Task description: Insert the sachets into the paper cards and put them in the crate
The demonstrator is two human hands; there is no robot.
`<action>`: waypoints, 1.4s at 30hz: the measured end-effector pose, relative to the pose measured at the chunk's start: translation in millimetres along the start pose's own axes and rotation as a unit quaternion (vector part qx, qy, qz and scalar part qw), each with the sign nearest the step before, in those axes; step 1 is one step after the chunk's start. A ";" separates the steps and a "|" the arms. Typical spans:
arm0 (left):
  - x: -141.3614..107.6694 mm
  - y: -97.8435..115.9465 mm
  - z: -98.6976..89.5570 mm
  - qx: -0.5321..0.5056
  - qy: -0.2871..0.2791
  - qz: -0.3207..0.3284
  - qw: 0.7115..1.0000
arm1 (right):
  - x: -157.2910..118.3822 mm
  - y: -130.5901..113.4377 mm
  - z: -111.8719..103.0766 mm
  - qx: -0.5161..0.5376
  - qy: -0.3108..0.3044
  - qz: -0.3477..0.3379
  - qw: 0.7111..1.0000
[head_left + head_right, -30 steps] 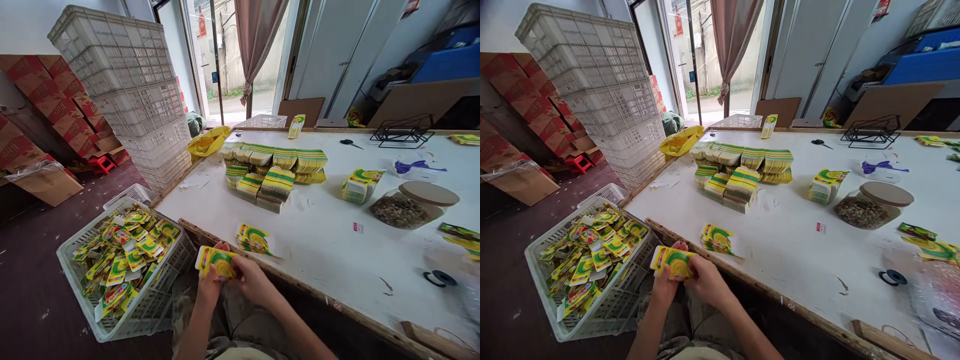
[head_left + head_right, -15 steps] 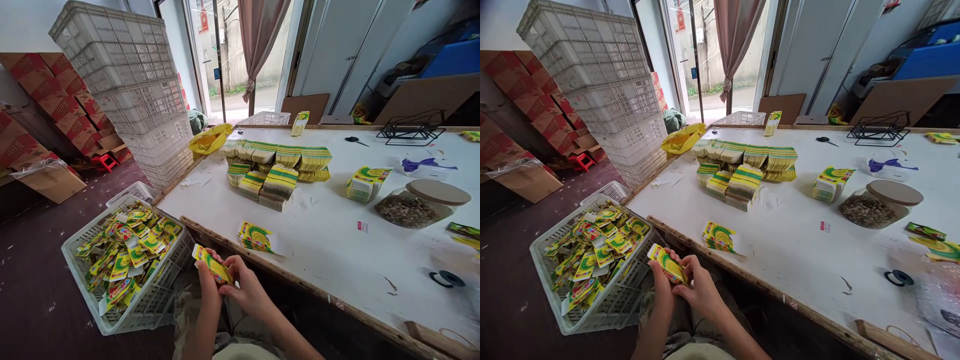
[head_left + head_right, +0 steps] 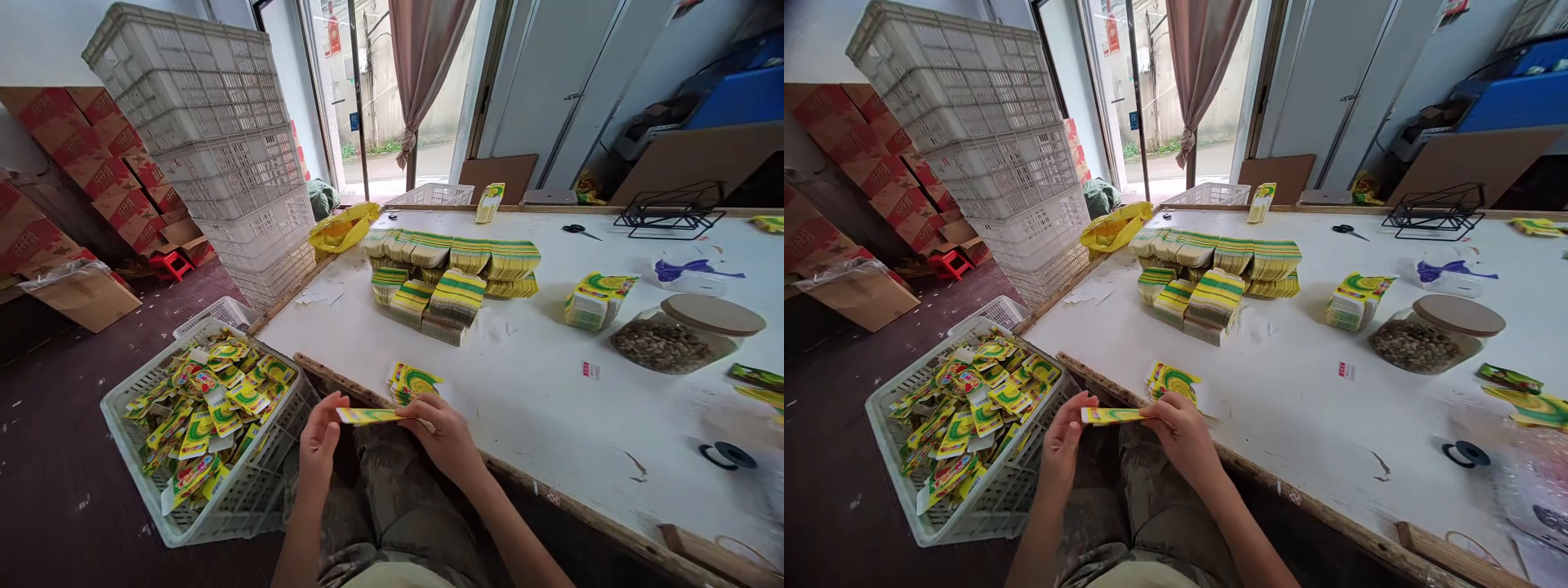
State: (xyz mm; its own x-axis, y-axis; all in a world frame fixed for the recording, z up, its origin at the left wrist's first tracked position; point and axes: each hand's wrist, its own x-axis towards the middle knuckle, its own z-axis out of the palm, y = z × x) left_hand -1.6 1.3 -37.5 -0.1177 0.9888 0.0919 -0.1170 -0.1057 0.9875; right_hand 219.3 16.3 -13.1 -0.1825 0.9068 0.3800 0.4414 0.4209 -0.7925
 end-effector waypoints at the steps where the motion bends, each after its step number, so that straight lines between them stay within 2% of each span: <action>1: 0.6 7.9 -5.7 0.040 -0.029 0.019 0.999 | 0.9 -0.5 -3.2 -0.035 -0.012 -0.025 0.999; 3: -0.3 21.2 -10.7 0.144 -0.092 0.022 0.985 | 0.3 -4.4 -4.1 -0.082 -0.058 -0.076 0.992; 6: -6.0 29.2 -2.3 0.249 -0.191 -0.037 0.949 | -5.6 -14.1 5.3 -0.084 -0.133 -0.140 0.978; 8: -10.7 27.4 7.9 0.256 -0.221 -0.062 0.939 | -10.7 -17.6 12.8 -0.066 -0.117 -0.141 0.981; 12: -18.9 19.9 22.5 0.279 -0.161 -0.041 0.946 | -17.4 -12.0 24.0 0.006 0.057 -0.017 0.998; 13: -20.5 18.5 24.9 0.286 -0.155 -0.029 0.945 | -18.1 -9.8 26.9 0.039 0.077 0.017 0.996; 15: -23.3 16.3 29.3 0.288 -0.164 0.007 0.943 | -18.8 -6.9 32.9 0.129 0.055 0.083 0.987; 18: -26.8 13.4 35.2 0.285 -0.192 0.074 0.936 | -18.5 -7.3 38.8 0.288 -0.050 0.179 0.940; 21: -28.9 11.1 38.0 0.289 -0.211 0.115 0.927 | -17.8 -8.0 39.2 0.380 -0.129 0.210 0.892; 23: -29.3 10.4 37.3 0.301 -0.214 0.113 0.923 | -18.2 -6.7 39.0 0.395 -0.141 0.208 0.884; 25: -28.7 9.9 35.2 0.311 -0.214 0.094 0.921 | -20.1 -5.6 39.5 0.383 -0.122 0.197 0.894; 27: -27.5 8.3 32.7 0.307 -0.216 0.056 0.925 | -23.3 -6.8 40.3 0.349 -0.102 0.168 0.916; 30: -25.8 2.3 30.4 0.284 -0.205 0.014 0.937 | -28.2 -12.2 41.5 0.258 -0.116 0.094 0.954; 33: -25.1 -4.7 31.3 0.274 -0.161 0.023 0.948 | -29.0 -12.6 43.9 0.182 -0.122 0.046 0.974; 38: -23.7 -2.5 29.4 0.328 -0.069 0.038 0.941 | -23.0 3.9 43.8 0.133 -0.058 0.016 0.989; 42: -21.9 6.0 18.9 0.334 -0.086 0.050 0.937 | -18.3 8.9 28.4 0.075 -0.156 0.000 0.985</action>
State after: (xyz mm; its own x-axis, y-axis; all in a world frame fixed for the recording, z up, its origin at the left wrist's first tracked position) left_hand 18.9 -19.0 -31.1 0.0726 0.9859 0.1511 0.5369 -0.1663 0.8271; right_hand 201.6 4.1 -40.7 -0.4549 0.8593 0.2338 0.3106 0.3992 -0.8626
